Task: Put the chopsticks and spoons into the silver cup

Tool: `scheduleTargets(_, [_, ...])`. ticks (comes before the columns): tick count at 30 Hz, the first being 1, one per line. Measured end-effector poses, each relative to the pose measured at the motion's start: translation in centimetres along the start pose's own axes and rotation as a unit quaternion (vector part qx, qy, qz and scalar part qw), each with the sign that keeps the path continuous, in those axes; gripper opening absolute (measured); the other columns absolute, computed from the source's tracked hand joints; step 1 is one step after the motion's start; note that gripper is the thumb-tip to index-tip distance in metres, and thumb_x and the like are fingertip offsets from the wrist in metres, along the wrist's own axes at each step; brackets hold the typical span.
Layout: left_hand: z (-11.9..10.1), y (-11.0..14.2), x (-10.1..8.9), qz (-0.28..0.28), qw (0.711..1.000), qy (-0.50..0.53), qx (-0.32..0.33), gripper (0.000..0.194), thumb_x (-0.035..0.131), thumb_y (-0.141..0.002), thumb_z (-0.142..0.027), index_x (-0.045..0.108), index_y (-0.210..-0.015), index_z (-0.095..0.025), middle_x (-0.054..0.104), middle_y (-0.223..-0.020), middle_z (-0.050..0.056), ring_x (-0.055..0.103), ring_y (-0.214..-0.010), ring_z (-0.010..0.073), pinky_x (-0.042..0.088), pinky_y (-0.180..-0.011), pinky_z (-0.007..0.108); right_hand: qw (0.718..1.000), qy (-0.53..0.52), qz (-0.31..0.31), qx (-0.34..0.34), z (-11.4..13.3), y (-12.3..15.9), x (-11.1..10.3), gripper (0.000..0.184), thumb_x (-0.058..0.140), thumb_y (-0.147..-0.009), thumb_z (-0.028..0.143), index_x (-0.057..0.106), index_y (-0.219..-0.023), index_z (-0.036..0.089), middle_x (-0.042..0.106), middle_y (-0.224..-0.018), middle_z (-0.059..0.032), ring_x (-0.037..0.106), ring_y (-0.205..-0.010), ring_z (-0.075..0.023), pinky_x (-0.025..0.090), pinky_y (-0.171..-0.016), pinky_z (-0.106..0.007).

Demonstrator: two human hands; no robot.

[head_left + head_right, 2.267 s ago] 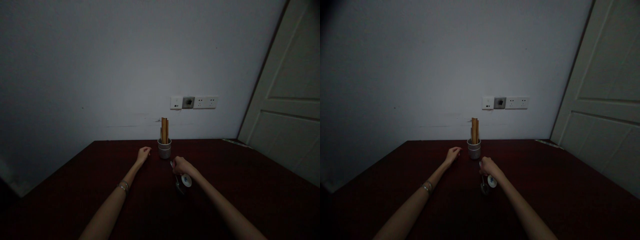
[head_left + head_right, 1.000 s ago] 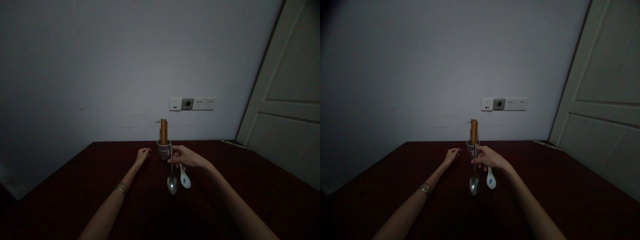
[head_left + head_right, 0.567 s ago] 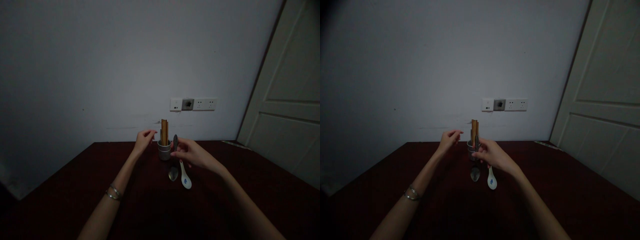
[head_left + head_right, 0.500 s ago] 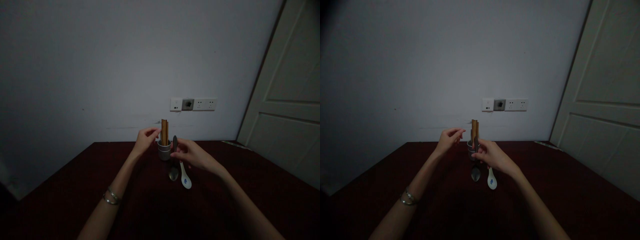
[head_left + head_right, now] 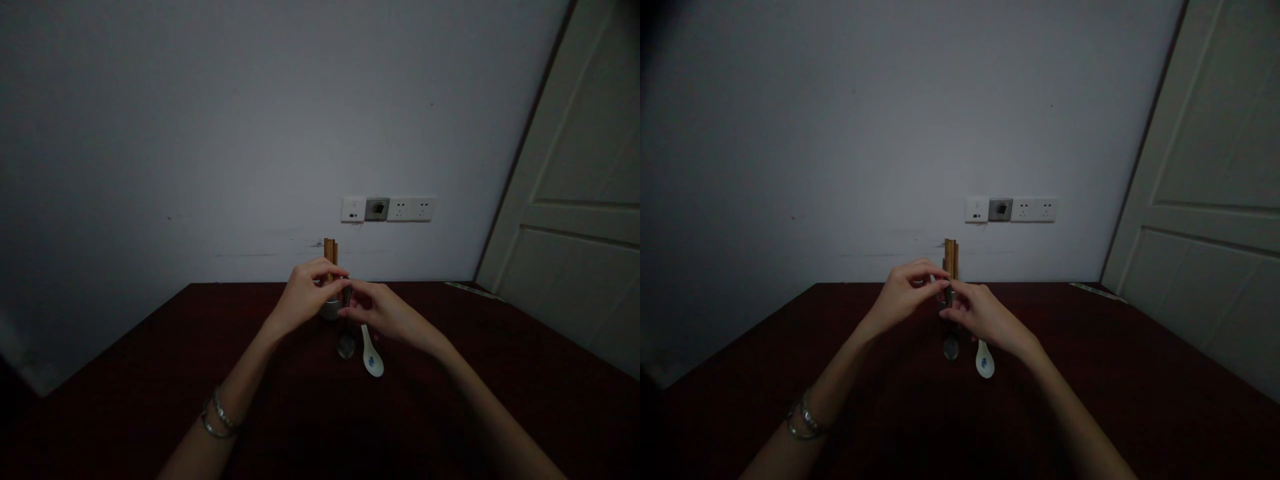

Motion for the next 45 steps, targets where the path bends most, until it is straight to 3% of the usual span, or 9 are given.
scheduleTargets(8, [0.0,0.2,0.2,0.001,0.999,0.041,-0.033,0.013,0.057,-0.077,-0.026,0.065,-0.077,-0.014,0.063,-0.077,0.004,0.056,-0.071,0.0124,0.044,-0.062,0.024,0.999,-0.033,0.033,-0.002,-0.1,-0.1,0.3,0.027,0.061,-0.075,0.035,0.053,-0.095,0.018,0.051,-0.067,0.0032,0.046,-0.05,-0.0067,0.042,-0.04,-0.018])
scheduleTargets(13, [0.8,-0.1,-0.8,-0.039,0.992,0.078,-0.087,0.015,0.06,-0.074,-0.027,0.064,-0.076,-0.013,0.061,-0.067,0.002,0.052,-0.058,0.0093,0.04,-0.051,0.02,0.994,-0.083,0.066,0.036,-1.3,-0.2,-1.0,0.038,0.065,-0.07,0.039,0.053,-0.099,0.018,0.058,-0.079,-0.001,0.052,-0.061,-0.0093,0.043,-0.047,-0.019])
scheduleTargets(17, [1.6,-0.2,-1.6,-0.074,0.985,0.102,-0.116,0.015,0.062,-0.072,-0.027,0.064,-0.076,-0.013,0.058,-0.059,0.001,0.049,-0.051,0.0074,0.037,-0.046,0.019,0.993,-0.074,-0.009,0.089,-7.3,-1.3,-4.0,0.033,0.054,-0.077,0.042,0.055,-0.098,0.016,0.062,-0.081,-0.0046,0.058,-0.067,-0.0133,0.046,-0.056,-0.024])
scheduleTargets(19, [2.0,-0.3,-1.6,-0.079,0.982,0.11,-0.128,0.015,0.063,-0.072,-0.027,0.064,-0.075,-0.013,0.056,-0.056,0.0,0.047,-0.048,0.0067,0.036,-0.044,0.018,0.985,0.01,-0.113,0.131,-12.1,-1.5,-5.7,0.029,0.048,-0.081,0.039,0.058,-0.09,0.014,0.063,-0.082,-0.0071,0.059,-0.074,-0.0158,0.047,-0.064,-0.027])
scheduleTargets(21, [2.5,-0.4,-1.6,-0.082,0.98,0.115,-0.138,0.015,0.063,-0.071,-0.027,0.064,-0.075,-0.013,0.055,-0.053,-0.001,0.045,-0.046,0.0064,0.035,-0.043,0.018,0.95,0.147,-0.206,0.183,-16.7,-1.0,-6.6,0.026,0.046,-0.081,0.032,0.061,-0.09,0.013,0.064,-0.088,-0.0099,0.06,-0.083,-0.0185,0.045,-0.076,-0.029])
scheduleTargets(25, [3.1,-0.4,-1.6,-0.101,0.975,0.126,-0.15,0.015,0.063,-0.071,-0.027,0.064,-0.075,-0.014,0.052,-0.05,-0.003,0.043,-0.042,0.0056,0.033,-0.04,0.018,0.898,0.302,-0.203,0.248,-23.6,0.7,-5.1,0.037,0.043,-0.082,0.028,0.056,-0.112,0.01,0.06,-0.111,-0.0151,0.054,-0.104,-0.022,0.039,-0.088,-0.031])
scheduleTargets(28, [3.4,-0.3,-1.6,-0.108,0.974,0.13,-0.152,0.015,0.063,-0.071,-0.027,0.064,-0.076,-0.013,0.051,-0.049,-0.003,0.042,-0.041,0.0052,0.032,-0.039,0.018,0.846,0.368,-0.212,0.321,-26.4,2.4,-4.2,0.042,0.038,-0.084,0.034,0.052,-0.118,0.013,0.052,-0.123,-0.0154,0.044,-0.116,-0.0276,0.033,-0.094,-0.044])
scheduleTargets(35, [4.3,-1.3,-1.9,-0.116,0.977,0.104,-0.143,0.017,0.064,-0.07,-0.03,0.065,-0.076,-0.014,0.051,-0.049,-0.003,0.041,-0.041,0.0056,0.03,-0.038,0.018,0.82,0.409,-0.197,0.349,-28.1,3.0,-3.9,0.045,0.032,-0.086,0.036,0.052,-0.12,0.016,0.048,-0.129,-0.0128,0.037,-0.121,-0.0298,0.025,-0.097,-0.049])
scheduleTargets(45, [5.7,-8.1,-2.0,-0.096,0.988,0.066,-0.106,0.017,0.063,-0.068,-0.027,0.066,-0.075,-0.012,0.056,-0.06,0.001,0.046,-0.049,0.0077,0.033,-0.037,0.019,0.817,0.413,-0.197,0.351,-27.4,3.0,-3.9,0.043,0.034,-0.084,0.035,0.054,-0.118,0.016,0.049,-0.126,-0.0141,0.038,-0.118,-0.0311,0.027,-0.094,-0.048])
Point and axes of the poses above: each hand's wrist, its own y-axis away from the middle knuckle, its own x-axis out of the palm, z = x × y, the point moved 5 cm from there along -y, towards the middle knuckle
